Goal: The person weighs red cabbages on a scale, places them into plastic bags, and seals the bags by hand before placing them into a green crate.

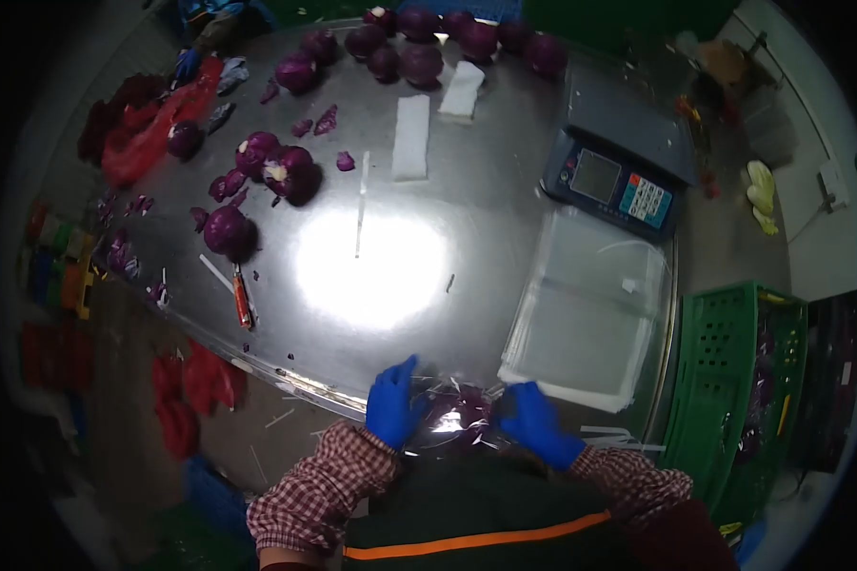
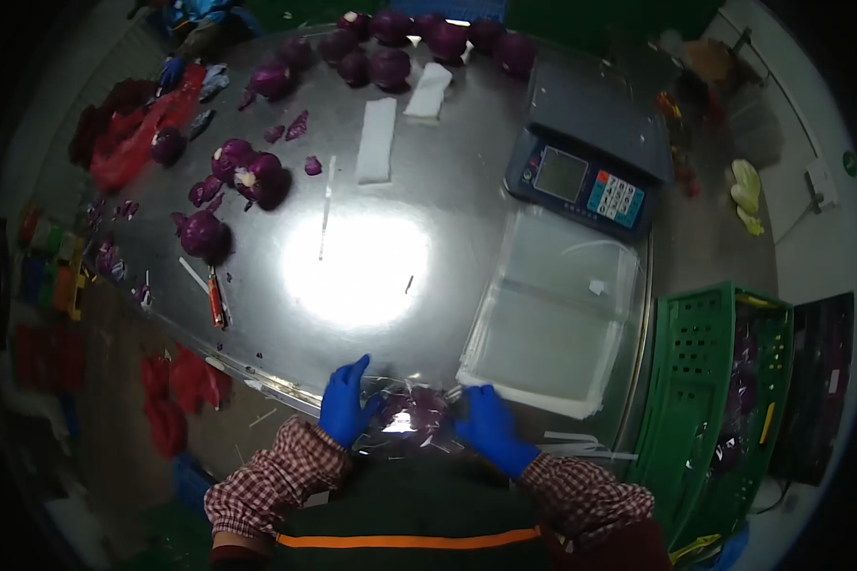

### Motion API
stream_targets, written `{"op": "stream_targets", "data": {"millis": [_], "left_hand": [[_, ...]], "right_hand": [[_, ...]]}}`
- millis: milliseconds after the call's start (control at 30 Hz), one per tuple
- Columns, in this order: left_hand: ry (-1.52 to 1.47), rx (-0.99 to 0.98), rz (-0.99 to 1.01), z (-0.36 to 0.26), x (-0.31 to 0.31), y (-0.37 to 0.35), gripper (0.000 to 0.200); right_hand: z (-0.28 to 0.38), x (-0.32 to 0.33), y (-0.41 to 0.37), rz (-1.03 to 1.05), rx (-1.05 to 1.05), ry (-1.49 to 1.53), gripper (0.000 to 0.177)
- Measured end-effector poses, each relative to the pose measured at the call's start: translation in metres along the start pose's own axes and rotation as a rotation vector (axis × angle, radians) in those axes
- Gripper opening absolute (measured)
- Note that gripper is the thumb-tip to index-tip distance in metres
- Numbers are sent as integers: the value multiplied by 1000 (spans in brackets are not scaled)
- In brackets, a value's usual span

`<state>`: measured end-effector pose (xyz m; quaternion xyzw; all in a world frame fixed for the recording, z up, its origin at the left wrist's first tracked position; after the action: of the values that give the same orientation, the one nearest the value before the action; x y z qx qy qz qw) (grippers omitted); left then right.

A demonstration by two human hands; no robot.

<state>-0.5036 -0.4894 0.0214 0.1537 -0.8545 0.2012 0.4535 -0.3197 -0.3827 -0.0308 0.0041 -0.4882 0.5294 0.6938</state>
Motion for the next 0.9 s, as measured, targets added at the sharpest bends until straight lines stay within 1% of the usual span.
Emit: {"op": "stream_targets", "data": {"millis": [33, 100, 133, 167, 200, 233, 267, 300, 333, 367, 433, 467, 500, 533, 567, 600, 633, 667, 700, 733, 767, 800, 833, 867, 900], "left_hand": [[8, -11, 22, 5, -10, 0, 49], [123, -544, 259, -25, -57, -19, 57], [131, -585, 271, -32, -55, -22, 57], [-333, -345, 376, -19, -50, -7, 55], [-780, -86, 492, -5, -63, 3, 53], [-916, 50, 646, 10, -84, 6, 52], [-1026, 196, 818, 24, -104, 11, 51], [-992, 125, 881, 12, -108, 28, 51], [-934, 111, 973, 2, -113, 39, 51], [-872, 107, 1065, -9, -117, 41, 51], [-754, 117, 1223, -32, -114, 33, 51], [-687, 122, 1298, -47, -107, 27, 51], [-617, 126, 1368, -66, -95, 19, 51], [-691, 91, 1109, -169, -34, 5, 53], [-429, -291, 986, -211, -21, 7, 54], [-481, -537, 847, -288, 13, -5, 53], [-527, -698, 829, -327, 30, -12, 53], [-574, -851, 806, -353, 41, -18, 56], [-483, -982, 477, -358, 43, -7, 49], [-341, -985, 418, -343, 22, 19, 42], [-343, -818, 468, -321, -13, 52, 37], [-340, -643, 512, -293, -51, 83, 31], [-216, -636, 540, -259, -91, 102, 33], [-97, -622, 562, -223, -128, 120, 36], [166, -941, 408, -221, -141, 114, 39]], "right_hand": [[2, 6, 1, -1, -17, 20, 42], [65, 8, -15, -26, 574, -328, 57], [54, -7, -8, 25, 489, -85, 58], [40, -27, 6, 51, 402, 153, 60], [31, -25, 18, -25, 365, 345, 56], [11, -50, 37, 60, 330, 844, 55], [-6, -83, 49, 226, 232, 1310, 50], [-7, -61, 31, 304, 144, 1446, 49], [2, -37, 3, 388, 62, 1591, 48], [-8, -25, -13, 296, 56, 1619, 48], [-1, 16, -49, 125, 455, 1479, 49], [0, 35, -66, 49, 437, 1487, 49], [-11, 56, -81, -88, 302, 1779, 53], [-27, 62, -92, -230, 174, 2064, 56], [-91, 32, -70, -494, 396, 1897, 42], [-136, 45, -100, -737, 396, 1954, 38], [-146, 89, -166, -872, 422, 1790, 53], [-169, 125, -213, -962, 485, 1870, 48], [-193, 150, -255, -1058, 580, 2034, 44], [-220, 173, -299, -1154, 674, 2146, 40], [-246, 189, -338, -1256, 756, 2258, 37], [-291, 175, -366, -1033, 1058, 2380, 51], [-317, 182, -406, -1306, 790, 2020, 50], [-334, 196, -438, -1491, 530, 1629, 50], [-345, 192, -440, -1474, 528, 1634, 50]]}}
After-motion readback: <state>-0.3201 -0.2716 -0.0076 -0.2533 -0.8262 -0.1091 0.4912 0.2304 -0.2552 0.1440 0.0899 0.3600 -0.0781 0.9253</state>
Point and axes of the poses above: each hand's wrist, its own y-axis towards the middle knuckle, its own x-axis out of the back of the hand, z = x × y, the point moved 10 cm from there along y, towards the middle knuckle, and after that the axes turned 10 degrees about z, right-handed, at the moved point
